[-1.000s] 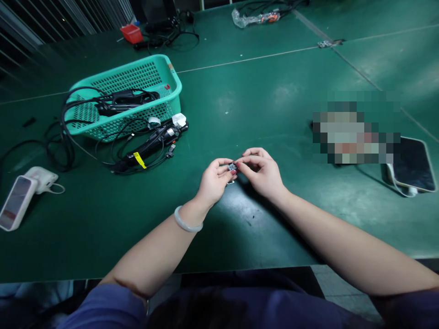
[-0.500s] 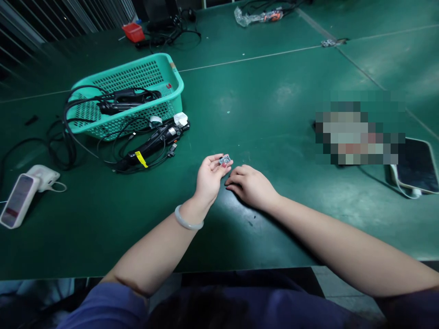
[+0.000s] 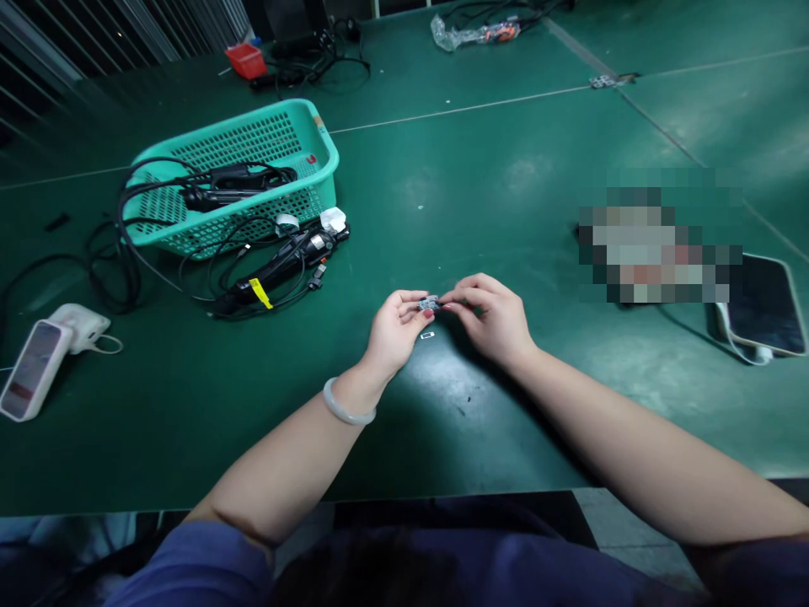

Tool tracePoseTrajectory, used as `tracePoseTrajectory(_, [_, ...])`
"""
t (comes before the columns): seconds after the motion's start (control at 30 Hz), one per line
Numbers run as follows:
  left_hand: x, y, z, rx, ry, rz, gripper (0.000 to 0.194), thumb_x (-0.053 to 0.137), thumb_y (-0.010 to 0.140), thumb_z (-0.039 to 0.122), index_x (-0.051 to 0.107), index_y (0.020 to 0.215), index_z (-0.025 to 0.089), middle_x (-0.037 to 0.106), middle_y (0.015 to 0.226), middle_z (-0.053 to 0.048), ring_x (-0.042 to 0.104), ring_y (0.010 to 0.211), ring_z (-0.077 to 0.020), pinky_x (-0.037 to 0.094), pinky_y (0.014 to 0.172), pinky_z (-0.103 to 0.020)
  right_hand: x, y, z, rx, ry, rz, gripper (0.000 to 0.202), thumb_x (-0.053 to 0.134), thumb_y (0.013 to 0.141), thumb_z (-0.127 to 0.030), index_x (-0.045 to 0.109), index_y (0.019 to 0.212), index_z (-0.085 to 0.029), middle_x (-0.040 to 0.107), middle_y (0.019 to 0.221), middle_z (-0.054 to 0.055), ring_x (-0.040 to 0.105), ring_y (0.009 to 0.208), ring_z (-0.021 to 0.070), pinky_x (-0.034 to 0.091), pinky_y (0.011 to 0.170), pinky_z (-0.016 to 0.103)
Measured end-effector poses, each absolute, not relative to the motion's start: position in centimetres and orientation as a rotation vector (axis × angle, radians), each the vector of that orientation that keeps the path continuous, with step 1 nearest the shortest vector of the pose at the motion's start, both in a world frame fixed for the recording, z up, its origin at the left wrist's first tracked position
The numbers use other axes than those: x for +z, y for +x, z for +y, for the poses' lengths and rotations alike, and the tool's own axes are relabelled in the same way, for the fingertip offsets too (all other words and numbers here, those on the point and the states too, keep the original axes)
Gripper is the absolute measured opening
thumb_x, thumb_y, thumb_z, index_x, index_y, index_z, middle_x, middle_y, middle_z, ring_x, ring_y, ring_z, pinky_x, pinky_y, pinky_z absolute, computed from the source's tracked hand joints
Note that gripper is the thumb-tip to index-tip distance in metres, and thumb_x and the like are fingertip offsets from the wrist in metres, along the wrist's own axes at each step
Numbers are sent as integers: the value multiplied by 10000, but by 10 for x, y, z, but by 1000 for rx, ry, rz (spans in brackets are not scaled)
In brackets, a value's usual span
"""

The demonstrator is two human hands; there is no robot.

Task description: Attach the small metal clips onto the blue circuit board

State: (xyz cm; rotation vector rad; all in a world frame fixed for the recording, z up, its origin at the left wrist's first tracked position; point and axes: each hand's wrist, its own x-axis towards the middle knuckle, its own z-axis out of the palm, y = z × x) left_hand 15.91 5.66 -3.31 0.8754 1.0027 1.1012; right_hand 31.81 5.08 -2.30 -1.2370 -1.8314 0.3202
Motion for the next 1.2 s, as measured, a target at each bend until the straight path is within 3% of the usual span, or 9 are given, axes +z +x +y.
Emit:
tracePoseTrajectory(0.3, [-34,158,56,1080,921,1002,333,799,631,226,604,893,162,709,881,-37,668,859,-140,496,890,-345,-23,316,50,300,-1217,-1842,133,622,838,-201,754,829,-207,663,800,43,624,763,164,515,693,302])
tracePoseTrajectory(0.63, [-34,158,57,1090,867,971,354,830,586,232,607,850,157,715,857,-27,672,842,-135,501,884,-344,-25,313,48,517,-1219,-1639,70,680,787,-194,748,781,-209,656,756,17,586,664,127,486,589,268])
tracePoseTrajectory(0.9, [-31,157,56,1084,800,919,401,853,554,255,618,863,151,713,808,-12,670,792,-108,511,827,-289,-26,315,48,295,-1200,-1784,120,647,824,-212,765,838,-225,673,785,31,624,730,143,512,661,285])
tracePoseTrajectory(1.07, [-28,158,56,1105,714,919,293,785,659,181,599,882,138,717,864,-33,686,831,-126,506,869,-312,-20,318,43,263,-1202,-1807,172,588,867,-224,750,920,-240,702,849,37,644,783,153,522,714,298])
tracePoseTrajectory(1.2, [-25,158,58,1172,652,969,169,667,767,115,574,905,145,713,926,-42,696,858,-130,492,922,-340,-21,316,38,425,-1247,-1978,115,638,840,-278,724,856,-203,704,826,41,644,795,169,520,756,311])
